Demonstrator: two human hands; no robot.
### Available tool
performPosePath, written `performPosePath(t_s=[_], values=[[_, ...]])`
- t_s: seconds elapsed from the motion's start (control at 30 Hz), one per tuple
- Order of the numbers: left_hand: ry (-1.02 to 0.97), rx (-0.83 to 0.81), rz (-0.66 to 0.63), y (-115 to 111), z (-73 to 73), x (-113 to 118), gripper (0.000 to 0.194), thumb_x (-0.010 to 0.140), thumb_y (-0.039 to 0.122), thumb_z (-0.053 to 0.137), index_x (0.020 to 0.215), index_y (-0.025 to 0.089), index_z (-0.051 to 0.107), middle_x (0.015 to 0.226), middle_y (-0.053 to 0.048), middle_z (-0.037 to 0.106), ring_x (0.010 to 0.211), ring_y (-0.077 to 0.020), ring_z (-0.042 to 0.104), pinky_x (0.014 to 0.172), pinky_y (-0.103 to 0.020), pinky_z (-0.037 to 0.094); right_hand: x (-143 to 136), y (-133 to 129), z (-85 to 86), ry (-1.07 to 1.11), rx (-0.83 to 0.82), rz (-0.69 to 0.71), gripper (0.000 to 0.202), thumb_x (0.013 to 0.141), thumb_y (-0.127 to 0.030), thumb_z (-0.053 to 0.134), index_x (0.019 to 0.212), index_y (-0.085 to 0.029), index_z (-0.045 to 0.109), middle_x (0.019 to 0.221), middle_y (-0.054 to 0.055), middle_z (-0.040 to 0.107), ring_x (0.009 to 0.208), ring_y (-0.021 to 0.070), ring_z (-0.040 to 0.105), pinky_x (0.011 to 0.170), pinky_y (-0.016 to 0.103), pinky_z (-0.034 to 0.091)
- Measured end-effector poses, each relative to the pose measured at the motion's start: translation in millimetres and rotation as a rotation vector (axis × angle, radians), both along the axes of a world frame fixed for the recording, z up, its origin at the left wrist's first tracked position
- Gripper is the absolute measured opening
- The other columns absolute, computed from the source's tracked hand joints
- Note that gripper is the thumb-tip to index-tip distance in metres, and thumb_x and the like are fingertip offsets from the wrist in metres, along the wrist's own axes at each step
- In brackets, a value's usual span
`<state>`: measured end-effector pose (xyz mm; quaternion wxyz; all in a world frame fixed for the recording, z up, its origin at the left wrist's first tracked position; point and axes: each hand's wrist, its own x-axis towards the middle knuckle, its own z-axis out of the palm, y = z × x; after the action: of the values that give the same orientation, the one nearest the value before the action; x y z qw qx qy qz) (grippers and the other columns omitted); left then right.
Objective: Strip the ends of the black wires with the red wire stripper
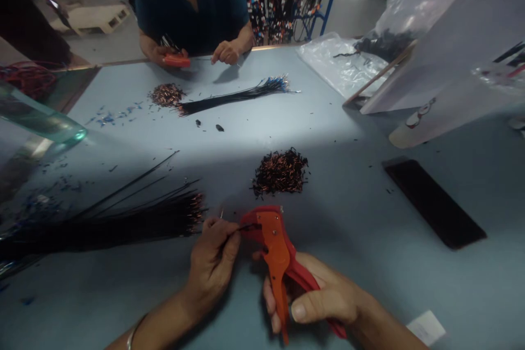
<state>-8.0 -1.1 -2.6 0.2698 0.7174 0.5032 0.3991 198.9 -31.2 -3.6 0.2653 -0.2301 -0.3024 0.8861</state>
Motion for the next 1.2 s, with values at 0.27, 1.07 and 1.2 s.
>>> performPosePath(t_s=[0.27, 1.07, 1.2], values=[[-0.025, 0.028, -0.03, 1, 0.6, 0, 0.016, 0.09, 0.012, 0.047, 0.081, 0.019, 0.058, 0.065, 0.003, 0.059, 0.06, -0.0124, 0.05, 0.076, -0.032, 0.038, 3, -2, -2.1, 0.038, -0.068, -0.022, 0.064, 0.072, -0.032, 0.075, 0.129, -0.017, 0.05, 0.087, 0.006, 0.063, 0.071, 0.0179, 0.066, 0.062, 0.03, 0.052], [-0.208, -0.026, -0.112, 1, 3.7, -2, 0.019, 0.09, 0.014, 0.046, 0.075, 0.019, 0.055, 0.061, 0.002, 0.049, 0.058, -0.0122, 0.046, 0.056, -0.023, 0.039, 3, -15, -5.0, -0.084, 0.045, -0.057, 0.033, 0.08, -0.035, 0.072, 0.099, -0.014, 0.055, 0.079, 0.005, 0.06, 0.061, 0.0118, 0.062, 0.056, 0.024, 0.051], [-0.221, -0.027, -0.106, 1, 4.0, -2, 0.019, 0.09, 0.013, 0.046, 0.074, 0.019, 0.055, 0.061, 0.002, 0.047, 0.058, -0.0118, 0.045, 0.055, -0.023, 0.038, 2, -15, -7.1, -0.104, 0.074, -0.056, 0.034, 0.081, -0.037, 0.072, 0.099, -0.014, 0.053, 0.079, 0.004, 0.059, 0.06, 0.0112, 0.061, 0.056, 0.023, 0.05]])
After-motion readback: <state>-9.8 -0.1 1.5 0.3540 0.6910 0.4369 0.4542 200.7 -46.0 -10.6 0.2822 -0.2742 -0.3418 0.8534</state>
